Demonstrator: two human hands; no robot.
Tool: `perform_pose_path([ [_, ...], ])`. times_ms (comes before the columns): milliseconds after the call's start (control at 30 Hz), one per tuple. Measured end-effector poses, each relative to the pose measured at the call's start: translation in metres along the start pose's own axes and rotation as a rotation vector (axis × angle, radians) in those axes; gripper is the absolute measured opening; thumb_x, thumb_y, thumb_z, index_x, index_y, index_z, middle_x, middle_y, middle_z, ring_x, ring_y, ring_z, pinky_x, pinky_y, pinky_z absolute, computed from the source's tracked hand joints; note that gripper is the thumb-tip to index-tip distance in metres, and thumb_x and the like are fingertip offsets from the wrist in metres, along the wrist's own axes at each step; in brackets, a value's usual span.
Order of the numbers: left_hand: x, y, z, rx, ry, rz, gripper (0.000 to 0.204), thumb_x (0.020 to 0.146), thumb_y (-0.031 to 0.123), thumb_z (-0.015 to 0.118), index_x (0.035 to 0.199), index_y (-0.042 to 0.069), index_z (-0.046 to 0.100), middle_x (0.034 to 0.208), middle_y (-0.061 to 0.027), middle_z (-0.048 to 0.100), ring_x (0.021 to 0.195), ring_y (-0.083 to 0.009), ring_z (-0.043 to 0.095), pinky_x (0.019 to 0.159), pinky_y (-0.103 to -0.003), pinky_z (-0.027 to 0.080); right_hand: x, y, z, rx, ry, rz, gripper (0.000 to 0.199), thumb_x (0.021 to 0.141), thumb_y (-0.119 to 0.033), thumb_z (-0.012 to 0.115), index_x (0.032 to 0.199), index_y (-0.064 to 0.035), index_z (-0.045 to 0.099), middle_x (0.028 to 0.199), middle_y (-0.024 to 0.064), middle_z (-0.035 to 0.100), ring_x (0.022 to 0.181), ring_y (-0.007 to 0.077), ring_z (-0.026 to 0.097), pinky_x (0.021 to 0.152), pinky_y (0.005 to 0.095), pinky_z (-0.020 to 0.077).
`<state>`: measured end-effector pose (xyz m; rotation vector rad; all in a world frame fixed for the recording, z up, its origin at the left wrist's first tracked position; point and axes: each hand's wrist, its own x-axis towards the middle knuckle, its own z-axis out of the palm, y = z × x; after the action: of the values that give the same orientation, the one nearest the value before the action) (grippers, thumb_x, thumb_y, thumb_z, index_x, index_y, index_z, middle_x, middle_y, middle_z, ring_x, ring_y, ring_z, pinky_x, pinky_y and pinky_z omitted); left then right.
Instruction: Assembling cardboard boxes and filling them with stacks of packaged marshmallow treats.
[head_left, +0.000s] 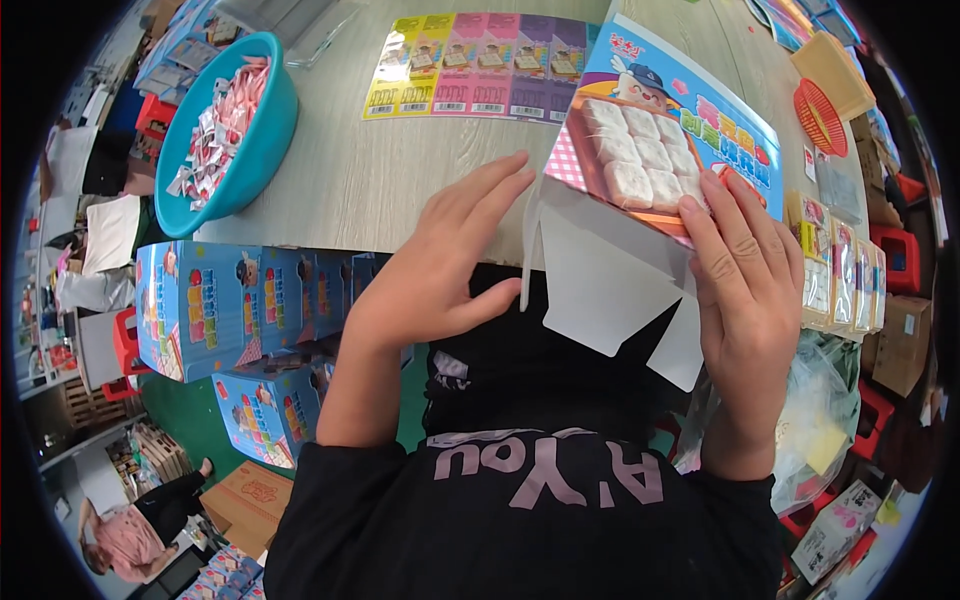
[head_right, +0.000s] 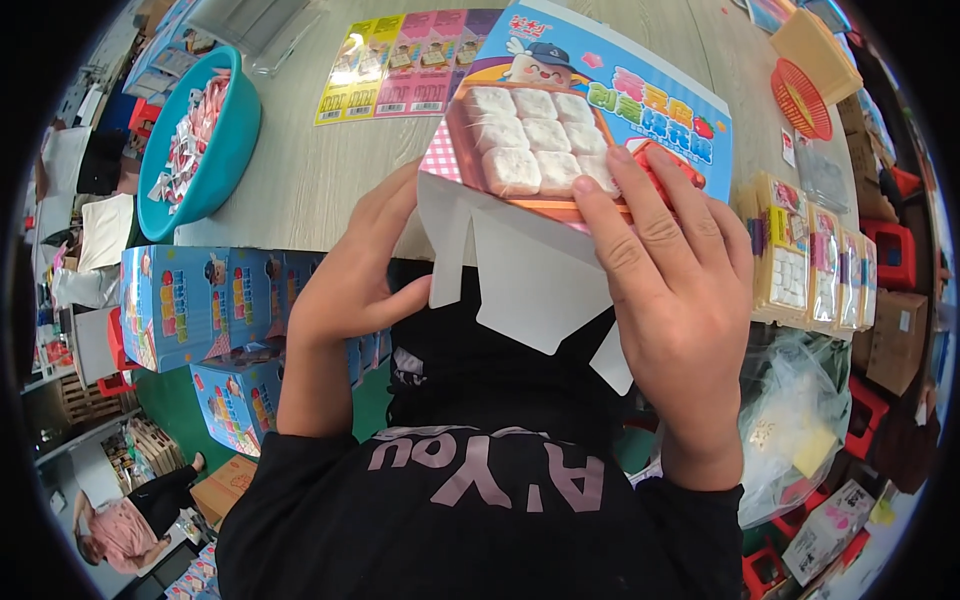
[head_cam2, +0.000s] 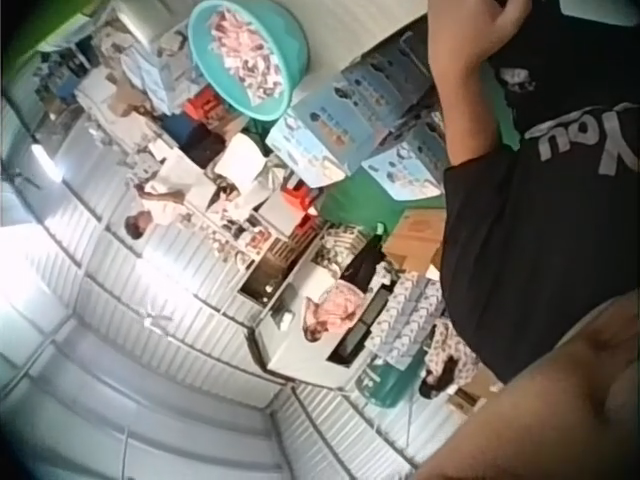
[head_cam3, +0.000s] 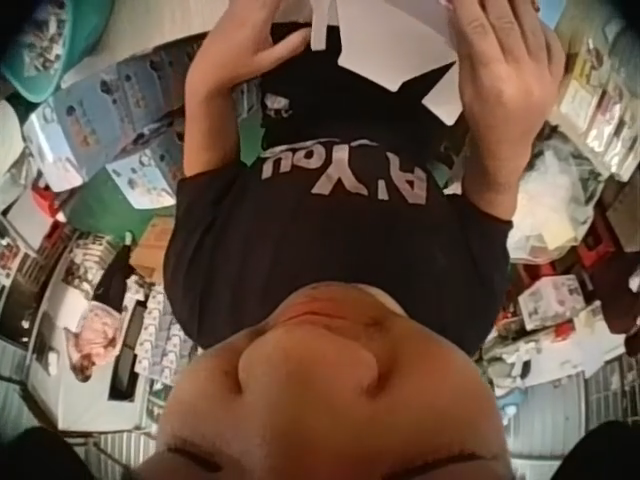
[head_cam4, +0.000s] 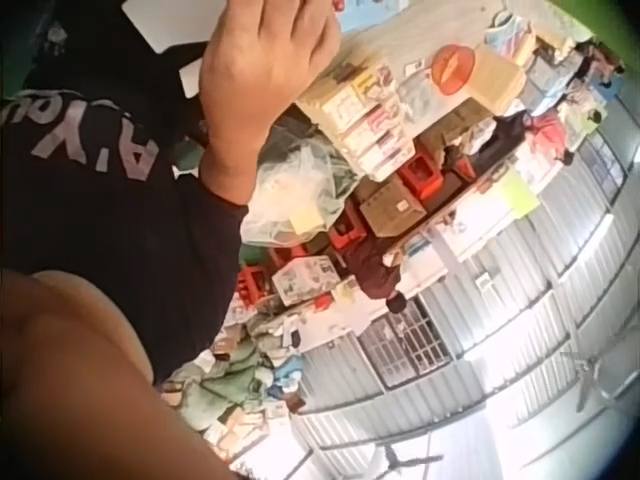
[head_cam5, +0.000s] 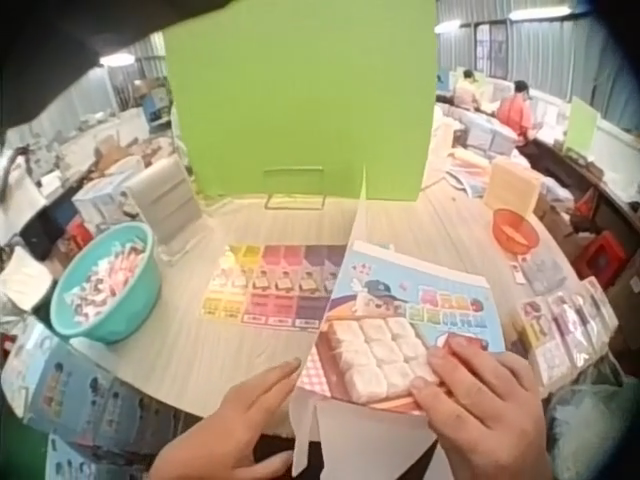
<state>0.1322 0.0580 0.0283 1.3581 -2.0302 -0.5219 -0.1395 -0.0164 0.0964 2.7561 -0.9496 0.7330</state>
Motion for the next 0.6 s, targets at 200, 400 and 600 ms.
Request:
perform_pose_path([
  [200,0.018,0.007,0.005,0.022,-0.033,0.074,0.103,0.073,0.013,0.073,0.157,0.0,0.015,0.158,-0.0252,0.03,0.143,-0.0415,0.035,0.116,-0.048,0.03,-0.005,0.003,0.001,0.025,0.011,0.013,0.041,0.081,0.001,0.068,0.121,-0.0073,0.071,0.128,0.0115,0.066,0.121,0.031,0.061,0.097,0.0439,0.0452],
  [400,0.019,0.014,0.011,0.019,-0.116,0.027,0.107,0.075,0.012,0.076,0.156,-0.004,0.008,0.157,-0.0286,0.028,0.14,-0.0433,0.039,0.115,-0.048,0.033,-0.011,0.003,0.005,-0.008,0.063,0.052,0.042,0.08,0.002,0.067,0.121,-0.0069,0.071,0.13,0.0125,0.065,0.122,0.032,0.06,0.099,0.0462,0.0447],
  [600,0.012,0.018,0.013,0.077,-0.124,-0.033,0.105,0.079,0.017,0.078,0.155,-0.006,0.009,0.157,-0.0299,0.028,0.14,-0.0444,0.038,0.114,-0.049,0.033,-0.008,0.003,0.003,0.043,0.065,0.04,0.043,0.08,0.003,0.066,0.121,-0.0077,0.072,0.129,0.0128,0.066,0.122,0.0323,0.06,0.1,0.0463,0.0449],
])
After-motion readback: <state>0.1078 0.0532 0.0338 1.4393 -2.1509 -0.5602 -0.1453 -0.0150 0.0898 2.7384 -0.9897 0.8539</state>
